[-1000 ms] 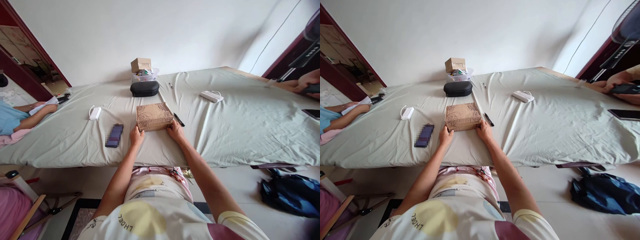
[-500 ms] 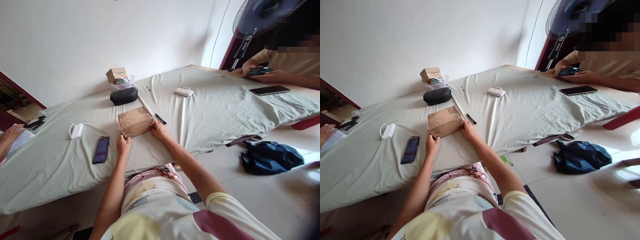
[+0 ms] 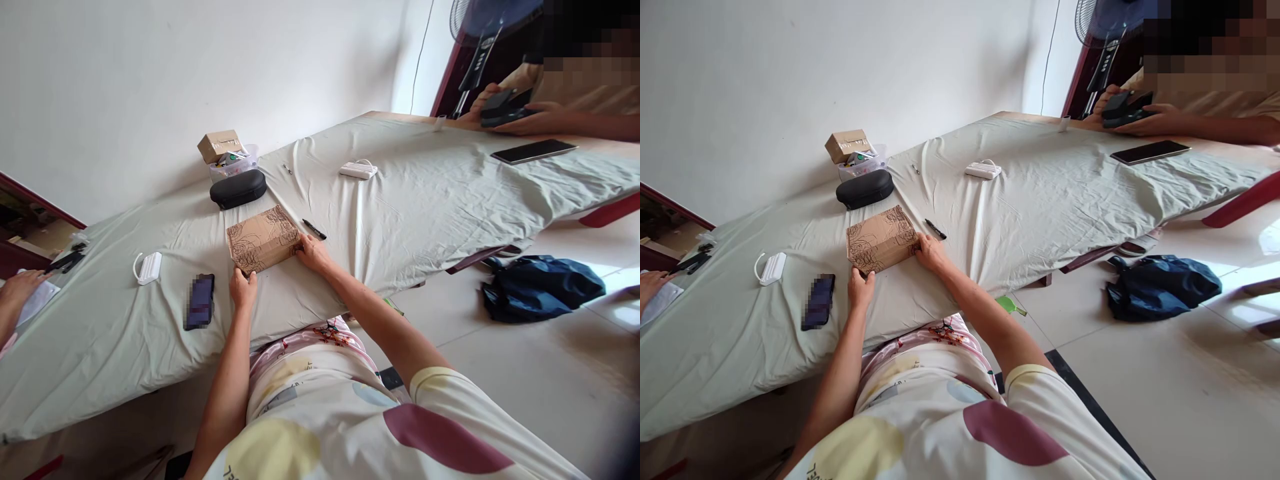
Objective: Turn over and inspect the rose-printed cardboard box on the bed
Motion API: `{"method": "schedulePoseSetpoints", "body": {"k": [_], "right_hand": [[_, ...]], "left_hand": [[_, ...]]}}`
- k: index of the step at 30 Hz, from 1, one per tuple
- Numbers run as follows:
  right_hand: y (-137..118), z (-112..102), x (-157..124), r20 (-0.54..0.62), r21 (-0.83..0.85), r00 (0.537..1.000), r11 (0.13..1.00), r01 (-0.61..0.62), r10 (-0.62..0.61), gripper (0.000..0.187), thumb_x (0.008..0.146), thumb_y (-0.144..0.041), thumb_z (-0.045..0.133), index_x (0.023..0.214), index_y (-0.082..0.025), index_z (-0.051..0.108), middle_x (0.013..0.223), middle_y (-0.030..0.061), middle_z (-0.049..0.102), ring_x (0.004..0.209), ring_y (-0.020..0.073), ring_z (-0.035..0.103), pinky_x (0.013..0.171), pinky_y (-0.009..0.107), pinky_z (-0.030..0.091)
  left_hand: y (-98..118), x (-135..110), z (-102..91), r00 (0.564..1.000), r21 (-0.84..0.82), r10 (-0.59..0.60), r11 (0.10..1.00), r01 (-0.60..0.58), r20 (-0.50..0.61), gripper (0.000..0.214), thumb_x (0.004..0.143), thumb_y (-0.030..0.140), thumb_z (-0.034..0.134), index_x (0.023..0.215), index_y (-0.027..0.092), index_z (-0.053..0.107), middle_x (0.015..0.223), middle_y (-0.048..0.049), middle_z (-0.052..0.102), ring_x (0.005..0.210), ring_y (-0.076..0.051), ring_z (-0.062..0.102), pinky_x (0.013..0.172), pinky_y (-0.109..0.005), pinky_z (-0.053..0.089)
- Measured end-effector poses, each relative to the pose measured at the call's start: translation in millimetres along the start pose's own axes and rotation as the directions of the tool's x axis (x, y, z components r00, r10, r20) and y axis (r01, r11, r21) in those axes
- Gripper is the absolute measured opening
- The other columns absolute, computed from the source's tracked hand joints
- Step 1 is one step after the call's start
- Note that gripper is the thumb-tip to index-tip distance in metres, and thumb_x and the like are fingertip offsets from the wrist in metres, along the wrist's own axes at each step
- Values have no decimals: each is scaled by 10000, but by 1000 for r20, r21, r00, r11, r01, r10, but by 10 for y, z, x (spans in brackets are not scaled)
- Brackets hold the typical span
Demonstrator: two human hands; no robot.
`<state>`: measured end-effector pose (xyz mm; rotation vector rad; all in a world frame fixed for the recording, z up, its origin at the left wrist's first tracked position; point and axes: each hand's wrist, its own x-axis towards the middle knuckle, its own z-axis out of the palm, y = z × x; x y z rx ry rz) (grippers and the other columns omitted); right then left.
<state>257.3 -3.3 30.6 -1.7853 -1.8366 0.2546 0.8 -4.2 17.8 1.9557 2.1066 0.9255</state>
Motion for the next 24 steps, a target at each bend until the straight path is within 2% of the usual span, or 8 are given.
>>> {"method": "schedulePoseSetpoints", "body": {"k": [5,13,17,24], "right_hand": [[41,24,23,-24,4,999,1000,29,-29,590,913,-264,554,1492,-168,504,1268,178,677,1126,327,626,984,458,521],[63,58,64,-25,27,1000,999,17,-16,581,879,-255,556,1445,-126,533,1222,182,677,1095,332,634,960,429,507],[120,119,104,-68,50,997,998,30,-26,584,860,-265,578,1427,-132,539,1190,184,685,1062,342,637,945,445,511],[277,263,188,-172,133,983,987,92,-68,482,804,-269,599,1281,-201,616,1067,150,709,958,320,648,885,450,538]], "left_hand": [[11,10,-6,1000,6,2,1000,-2,-2,339,912,307,589,1222,169,587,1203,-171,753,1167,-334,713,1005,-416,533],[39,7,-38,999,1,-9,1000,9,33,365,931,302,595,1262,148,592,1240,-197,747,1213,-331,701,1034,-414,521],[39,13,-37,1000,-16,-7,1000,7,27,364,934,284,605,1275,157,589,1244,-188,750,1211,-314,703,1031,-396,519],[47,40,-24,1000,-29,-12,1000,12,28,305,935,272,629,1221,170,604,1218,-180,753,1198,-311,705,1027,-399,523]]}}
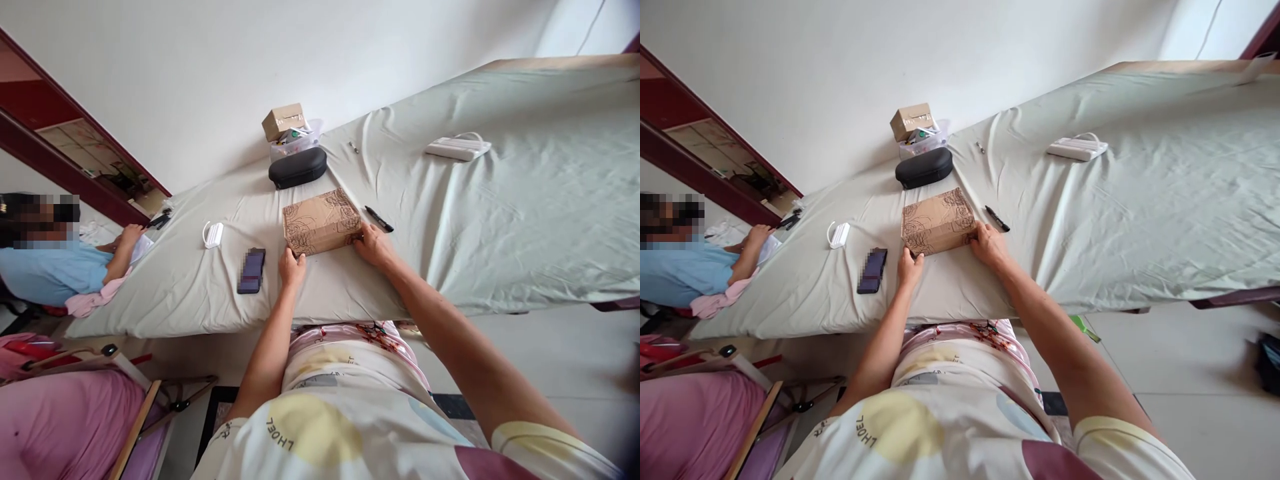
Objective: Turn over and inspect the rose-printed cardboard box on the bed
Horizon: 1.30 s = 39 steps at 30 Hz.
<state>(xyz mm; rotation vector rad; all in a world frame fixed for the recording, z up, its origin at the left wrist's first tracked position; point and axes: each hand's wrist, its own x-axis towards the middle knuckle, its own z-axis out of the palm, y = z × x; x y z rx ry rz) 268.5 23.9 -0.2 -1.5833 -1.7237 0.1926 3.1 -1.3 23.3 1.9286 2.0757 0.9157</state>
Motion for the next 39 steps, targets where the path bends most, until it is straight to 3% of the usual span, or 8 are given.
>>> {"method": "schedulePoseSetpoints", "body": {"k": [6,13,19,23,29,33,36,39], "right_hand": [[-1,-50,30,-102,105,993,992,64,-53,482,838,-334,593,1303,-209,606,993,98,728,871,263,675,852,419,552],[-119,-187,41,-273,224,959,965,135,-70,259,856,-379,641,1068,-231,663,850,39,679,804,214,661,836,397,566],[-207,-308,-13,-434,374,900,901,220,-40,319,932,-506,625,1106,-240,649,803,1,605,718,172,602,732,348,556],[-241,-341,-42,-451,421,891,869,260,-48,361,950,-570,606,1100,-244,646,811,-2,577,712,163,584,709,331,545],[-287,-376,-57,-483,341,868,888,307,-115,305,965,-530,596,1005,-240,682,905,46,611,764,186,592,689,344,537],[-305,-406,-67,-527,297,843,906,301,-108,289,969,-507,597,944,-232,685,883,47,609,750,186,577,719,363,543],[-297,-405,-64,-556,314,828,906,283,-66,297,972,-516,597,932,-232,673,863,36,602,763,191,585,749,376,547],[-268,-373,-47,-528,331,847,902,278,-67,280,962,-502,608,993,-232,675,910,41,621,787,193,605,768,379,555]], "left_hand": [[-13,9,22,999,-91,2,996,-6,-39,304,942,253,619,1238,184,610,1205,-156,762,1167,-297,715,1014,-398,536],[-57,8,62,991,-222,39,973,-66,-125,434,980,311,582,1356,94,577,1272,-219,725,1236,-303,685,1061,-396,527],[-76,-50,107,913,-281,179,914,-293,-367,582,1051,516,447,1494,141,495,1276,-194,684,1173,-261,679,1052,-394,536],[-56,-89,104,864,-265,232,888,-375,-447,636,1058,577,396,1541,167,453,1293,-189,654,1149,-247,668,972,-372,571],[-42,-89,103,864,-243,293,878,-413,-409,553,1047,521,439,1477,193,556,1304,-177,623,1242,-253,618,1030,-370,557],[-43,-100,106,841,-252,319,855,-454,-437,515,1047,490,425,1424,188,603,1270,-173,622,1228,-248,615,1017,-367,564],[-37,-105,107,836,-242,322,855,-458,-444,504,1050,474,415,1427,194,599,1274,-173,624,1231,-248,613,998,-361,572],[-20,-96,119,851,-219,320,873,-436,-416,535,1043,465,450,1499,200,539,1332,-180,611,1268,-256,599,1037,-370,556]]}}
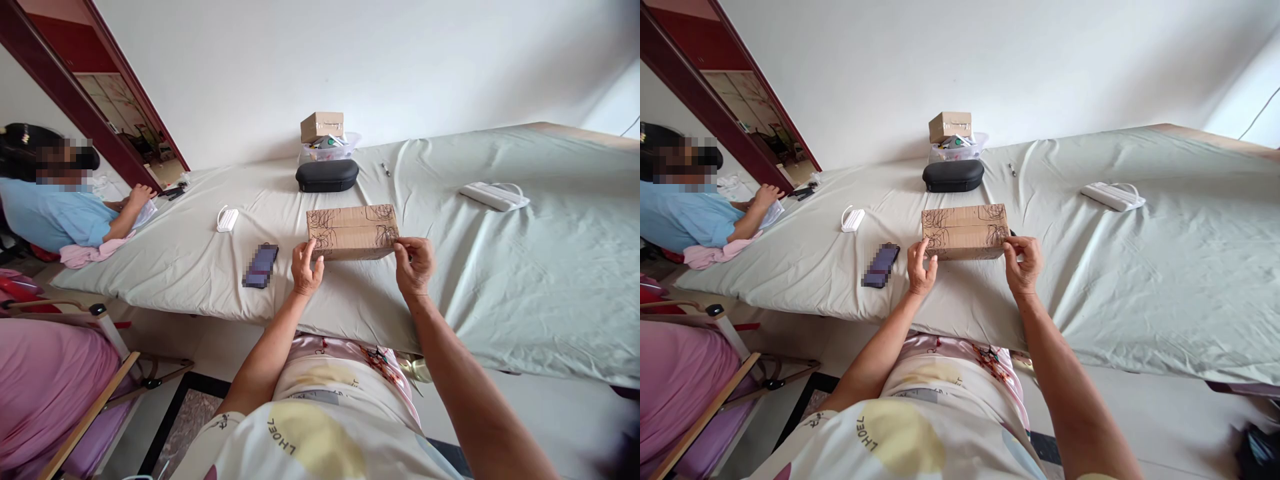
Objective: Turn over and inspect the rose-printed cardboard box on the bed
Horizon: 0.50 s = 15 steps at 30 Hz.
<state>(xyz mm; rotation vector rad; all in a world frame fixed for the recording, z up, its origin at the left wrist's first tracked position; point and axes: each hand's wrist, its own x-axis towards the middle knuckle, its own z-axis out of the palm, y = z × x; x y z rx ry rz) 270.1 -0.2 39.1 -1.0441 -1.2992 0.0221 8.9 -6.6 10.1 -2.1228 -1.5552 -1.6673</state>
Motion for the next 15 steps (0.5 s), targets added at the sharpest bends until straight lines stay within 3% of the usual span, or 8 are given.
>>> {"method": "schedulePoseSetpoints", "body": {"k": [2,7,12,15], "right_hand": [[45,26,-9,53,-5,999,1000,14,-13,294,947,-459,617,1133,-240,674,999,58,643,856,208,629,790,385,564],[195,108,-44,149,-44,988,998,36,-29,538,899,-374,628,1423,-277,558,1127,79,646,960,231,646,823,401,598],[360,150,-73,218,-78,976,997,-11,28,723,865,-358,617,1559,-265,436,1186,108,656,997,250,660,734,365,607],[450,144,-93,318,-170,940,982,-76,128,672,831,-340,632,1484,-232,515,1060,98,682,941,267,666,732,390,592]], "left_hand": [[3,5,25,999,8,-20,1000,20,35,598,1028,449,495,1571,201,454,1384,-189,593,1288,-270,588,1066,-386,541],[-6,-5,91,988,-8,-97,995,99,121,787,982,341,567,1677,206,222,1534,-200,495,1359,-297,535,1085,-402,528],[-11,-11,95,971,21,-146,989,144,191,871,929,230,604,1692,234,182,1516,-175,507,1343,-298,535,1144,-419,480],[-7,-8,81,958,40,-162,987,157,237,876,910,191,614,1687,273,217,1427,-151,566,1318,-290,550,1145,-414,474]]}}
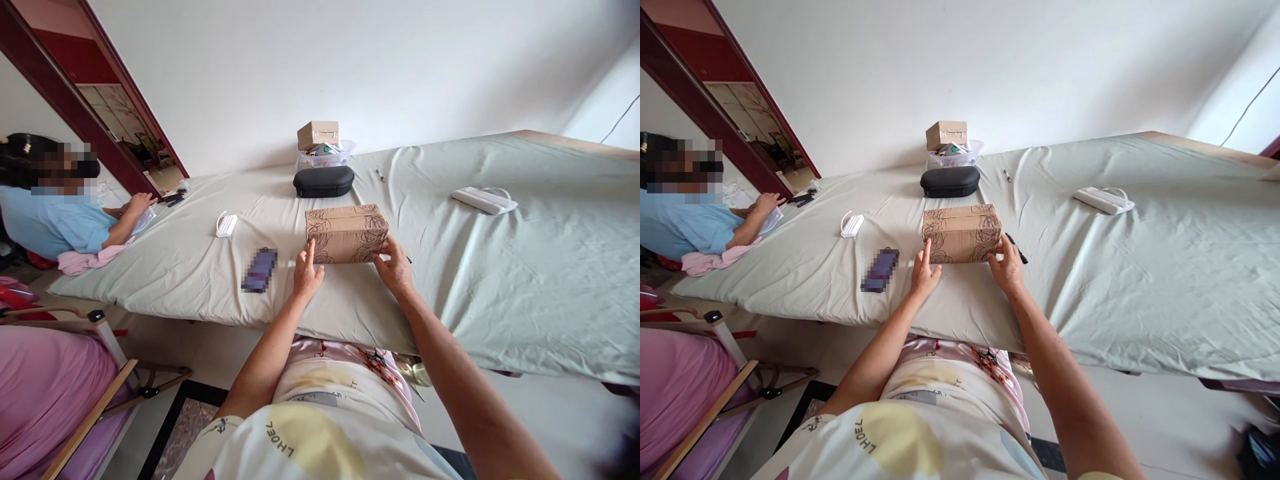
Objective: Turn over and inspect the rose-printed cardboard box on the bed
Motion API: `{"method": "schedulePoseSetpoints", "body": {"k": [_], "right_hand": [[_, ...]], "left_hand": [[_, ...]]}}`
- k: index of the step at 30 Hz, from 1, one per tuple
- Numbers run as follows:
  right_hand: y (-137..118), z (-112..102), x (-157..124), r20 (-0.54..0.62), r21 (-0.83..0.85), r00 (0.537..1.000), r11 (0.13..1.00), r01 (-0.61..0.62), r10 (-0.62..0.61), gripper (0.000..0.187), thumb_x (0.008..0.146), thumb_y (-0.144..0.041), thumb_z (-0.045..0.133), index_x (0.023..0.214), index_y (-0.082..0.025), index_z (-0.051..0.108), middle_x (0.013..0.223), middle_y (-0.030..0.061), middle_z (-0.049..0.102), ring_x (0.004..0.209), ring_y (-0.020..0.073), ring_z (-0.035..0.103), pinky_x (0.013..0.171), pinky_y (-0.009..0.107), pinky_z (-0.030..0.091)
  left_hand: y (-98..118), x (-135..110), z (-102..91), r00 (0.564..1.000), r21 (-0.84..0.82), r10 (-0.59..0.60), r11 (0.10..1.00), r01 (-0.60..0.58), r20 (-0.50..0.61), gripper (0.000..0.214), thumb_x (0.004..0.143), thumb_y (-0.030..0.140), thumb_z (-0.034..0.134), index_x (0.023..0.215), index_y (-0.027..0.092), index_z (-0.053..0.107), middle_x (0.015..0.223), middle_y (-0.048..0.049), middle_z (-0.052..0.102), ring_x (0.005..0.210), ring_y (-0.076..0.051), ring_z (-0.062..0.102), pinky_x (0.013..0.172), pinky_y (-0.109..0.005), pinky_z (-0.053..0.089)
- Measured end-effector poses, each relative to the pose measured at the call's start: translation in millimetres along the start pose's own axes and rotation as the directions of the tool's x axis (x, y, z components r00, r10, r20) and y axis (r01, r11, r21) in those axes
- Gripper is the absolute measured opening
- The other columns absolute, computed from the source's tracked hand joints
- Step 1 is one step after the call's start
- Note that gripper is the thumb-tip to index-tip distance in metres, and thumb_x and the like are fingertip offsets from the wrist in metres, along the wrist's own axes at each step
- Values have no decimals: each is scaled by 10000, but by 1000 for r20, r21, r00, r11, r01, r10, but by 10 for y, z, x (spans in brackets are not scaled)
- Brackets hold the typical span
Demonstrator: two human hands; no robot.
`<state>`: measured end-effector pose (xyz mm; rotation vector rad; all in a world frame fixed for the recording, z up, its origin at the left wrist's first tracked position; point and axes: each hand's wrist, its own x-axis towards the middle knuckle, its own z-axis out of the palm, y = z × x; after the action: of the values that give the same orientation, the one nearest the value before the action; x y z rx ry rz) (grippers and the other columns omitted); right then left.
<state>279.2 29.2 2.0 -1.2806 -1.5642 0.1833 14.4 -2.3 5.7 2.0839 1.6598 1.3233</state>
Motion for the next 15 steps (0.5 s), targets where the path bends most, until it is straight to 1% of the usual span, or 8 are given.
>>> {"method": "schedulePoseSetpoints", "body": {"k": [2,4,6,8,12,15], "right_hand": [[38,1,-10,106,-82,992,995,-62,71,532,806,-320,666,1324,-209,616,962,99,675,885,276,658,776,423,576],[52,0,-18,167,-152,978,983,-102,127,419,799,-297,689,1203,-198,642,954,122,664,876,284,650,819,439,553],[48,-1,-19,180,-180,972,977,-117,150,365,810,-284,686,1159,-197,624,985,143,657,897,293,645,837,437,533],[42,0,-15,177,-179,974,978,-109,142,338,814,-284,677,1133,-200,607,985,147,653,903,296,638,830,431,521],[47,3,-7,175,-174,976,980,-97,128,316,795,-298,649,1092,-204,603,966,128,667,895,287,636,808,416,517],[50,-5,-7,171,-186,976,977,-105,138,326,797,-305,602,1107,-206,607,947,106,679,865,271,639,791,403,518]], "left_hand": [[3,-1,-7,1000,-3,-12,1000,12,15,865,909,179,610,1682,297,239,1390,-136,585,1297,-281,566,1140,-409,475],[7,-2,-11,1000,-10,-26,1000,26,15,858,909,170,600,1679,313,248,1383,-124,590,1289,-274,572,1135,-405,477],[13,-1,-16,999,-19,-41,999,41,17,851,910,166,591,1676,322,254,1391,-120,587,1289,-272,572,1123,-401,486],[20,0,-23,999,-27,-48,998,49,25,841,911,167,587,1673,321,265,1393,-121,586,1285,-271,574,1112,-399,494],[32,6,-38,998,-36,-43,998,45,35,827,902,162,592,1664,281,294,1371,-136,597,1287,-275,578,1121,-402,490],[33,6,-46,998,-47,-51,998,52,37,833,908,171,588,1670,288,275,1400,-137,591,1310,-274,574,1102,-397,511]]}}
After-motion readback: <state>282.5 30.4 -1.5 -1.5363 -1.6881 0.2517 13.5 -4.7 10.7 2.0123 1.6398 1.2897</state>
